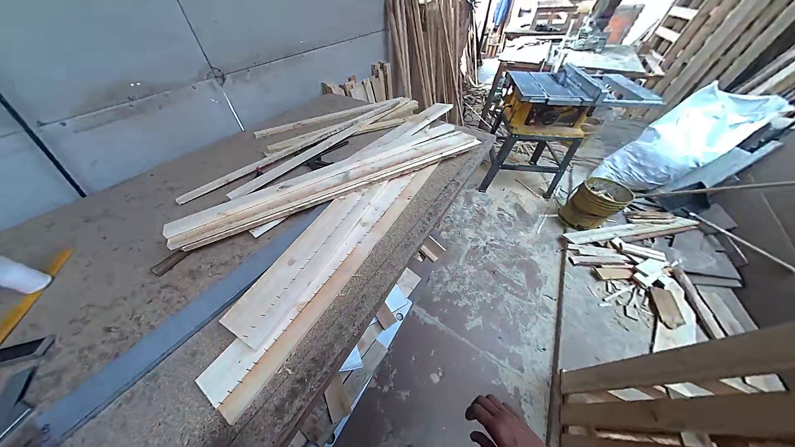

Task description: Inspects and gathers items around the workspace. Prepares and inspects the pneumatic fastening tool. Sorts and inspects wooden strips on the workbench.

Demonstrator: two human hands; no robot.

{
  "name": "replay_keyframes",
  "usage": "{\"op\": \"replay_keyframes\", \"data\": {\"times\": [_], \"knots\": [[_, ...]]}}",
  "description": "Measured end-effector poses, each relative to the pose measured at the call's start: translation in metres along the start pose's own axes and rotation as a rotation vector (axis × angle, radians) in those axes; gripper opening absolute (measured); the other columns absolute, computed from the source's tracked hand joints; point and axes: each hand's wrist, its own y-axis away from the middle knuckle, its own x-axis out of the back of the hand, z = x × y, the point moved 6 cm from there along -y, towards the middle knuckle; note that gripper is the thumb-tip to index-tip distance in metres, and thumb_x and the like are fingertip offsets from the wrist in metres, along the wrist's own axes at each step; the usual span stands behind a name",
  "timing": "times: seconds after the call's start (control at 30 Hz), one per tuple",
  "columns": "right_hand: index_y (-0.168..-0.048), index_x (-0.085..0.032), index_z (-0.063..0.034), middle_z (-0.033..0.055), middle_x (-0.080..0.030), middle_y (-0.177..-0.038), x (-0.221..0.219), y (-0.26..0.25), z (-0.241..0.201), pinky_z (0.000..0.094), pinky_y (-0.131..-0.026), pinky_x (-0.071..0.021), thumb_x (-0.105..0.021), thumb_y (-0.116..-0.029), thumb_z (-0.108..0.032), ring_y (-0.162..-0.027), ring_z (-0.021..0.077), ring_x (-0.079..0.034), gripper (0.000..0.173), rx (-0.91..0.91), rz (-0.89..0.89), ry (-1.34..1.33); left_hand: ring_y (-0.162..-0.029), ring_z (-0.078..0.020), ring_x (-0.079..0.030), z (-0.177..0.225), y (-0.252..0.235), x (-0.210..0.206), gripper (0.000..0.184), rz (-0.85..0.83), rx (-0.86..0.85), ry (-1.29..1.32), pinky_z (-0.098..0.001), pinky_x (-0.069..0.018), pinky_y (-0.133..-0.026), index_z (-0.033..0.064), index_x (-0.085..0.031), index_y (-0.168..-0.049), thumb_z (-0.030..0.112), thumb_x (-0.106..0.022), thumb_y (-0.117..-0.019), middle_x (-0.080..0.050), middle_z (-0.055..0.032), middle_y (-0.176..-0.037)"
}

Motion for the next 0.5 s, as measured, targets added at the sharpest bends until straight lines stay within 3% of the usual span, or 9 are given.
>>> {"op": "replay_keyframes", "data": {"times": [0.03, 0.1, 0.17, 0.23, 0.3, 0.37, 0.43, 0.5], "knots": [[-0.112, -0.075, -0.0104, 0.0125, -0.073, -0.113, 0.004, -0.008, 0.002, 0.0552, -0.090, -0.0531, -0.073, -0.0921, -0.027, -0.112, 0.0352, -0.066, 0.026, -0.010, 0.024, -0.018, -0.134, -0.0368, -0.055, -0.006, -0.009, 0.000, 0.060, 0.078, 0.001, 0.009, -0.0552, -0.0410, -0.114, 0.0076, -0.065, -0.137, 0.052, -0.064, -0.0970, -0.062, -0.0183, -0.140], [-0.113, -0.075, -0.0120, 0.0111, -0.073, -0.113, 0.005, -0.031, -0.007, 0.0544, -0.090, -0.0533, -0.071, -0.0934, -0.029, -0.111, 0.0337, -0.066, 0.026, 0.020, 0.019, -0.049, -0.125, -0.0373, -0.060, -0.029, -0.024, 0.011, 0.054, 0.398, -0.098, 0.031, -0.0571, -0.0486, -0.105, 0.0088, -0.072, -0.125, 0.049, -0.074, -0.0895, -0.067, -0.0165, -0.131], [-0.114, -0.075, -0.0109, 0.0120, -0.073, -0.114, 0.003, -0.060, -0.030, 0.0547, -0.092, -0.0537, -0.066, -0.0975, -0.028, -0.112, 0.0339, -0.067, 0.025, 0.105, -0.036, -0.077, -0.125, -0.0350, -0.061, -0.059, -0.056, 0.036, 0.050, 0.649, -0.141, -0.019, -0.0566, -0.0511, -0.102, 0.0127, -0.071, -0.125, 0.048, -0.072, -0.0905, -0.065, -0.0120, -0.135], [-0.113, -0.075, -0.0105, 0.0117, -0.074, -0.115, 0.005, -0.089, -0.055, 0.0545, -0.093, -0.0538, -0.058, -0.1031, -0.026, -0.113, 0.0331, -0.067, 0.025, 0.209, -0.094, -0.083, -0.127, -0.0382, -0.059, -0.094, -0.100, 0.070, 0.051, 0.762, -0.102, -0.049, -0.0600, -0.0495, -0.103, 0.0117, -0.068, -0.130, 0.043, -0.074, -0.0904, -0.061, -0.0129, -0.140], [-0.113, -0.075, -0.0108, 0.0106, -0.074, -0.115, 0.022, -0.116, -0.073, 0.0537, -0.093, -0.0538, -0.055, -0.1049, -0.023, -0.114, 0.0315, -0.067, 0.025, 0.302, -0.107, -0.043, -0.129, -0.0432, -0.055, -0.137, -0.157, 0.093, 0.065, 0.752, -0.059, -0.085, -0.0661, -0.0476, -0.100, 0.0119, -0.064, -0.136, 0.040, -0.084, -0.0818, -0.055, -0.0151, -0.147], [-0.111, -0.075, -0.0128, 0.0082, -0.074, -0.112, 0.053, -0.143, -0.082, 0.0522, -0.090, -0.0551, -0.061, -0.1021, -0.024, -0.112, 0.0291, -0.068, 0.020, 0.370, -0.032, 0.035, -0.133, -0.0448, -0.052, -0.175, -0.213, 0.104, 0.087, 0.593, -0.039, -0.063, -0.0679, -0.0454, -0.102, 0.0134, -0.056, -0.147, 0.041, -0.092, -0.0729, -0.050, -0.0170, -0.152], [-0.108, -0.075, -0.0150, 0.0052, -0.074, -0.109, 0.091, -0.167, -0.088, 0.0497, -0.086, -0.0567, -0.069, -0.0965, -0.027, -0.107, 0.0262, -0.069, 0.018, 0.403, 0.094, 0.097, -0.130, -0.0428, -0.056, -0.190, -0.241, 0.112, 0.098, 0.440, -0.101, -0.004, -0.0618, -0.0481, -0.105, 0.0126, -0.054, -0.148, 0.040, -0.098, -0.0647, -0.056, -0.0206, -0.144], [-0.109, -0.074, -0.0159, 0.0042, -0.073, -0.110, 0.130, -0.200, -0.086, 0.0479, -0.087, -0.0568, -0.070, -0.0958, -0.030, -0.108, 0.0243, -0.068, 0.020, 0.406, 0.213, 0.119, -0.122, -0.0420, -0.061, -0.183, -0.246, 0.126, 0.102, 0.355, -0.132, -0.047, -0.0590, -0.0515, -0.102, 0.0105, -0.057, -0.145, 0.047, -0.099, -0.0592, -0.061, -0.0233, -0.135]]}}
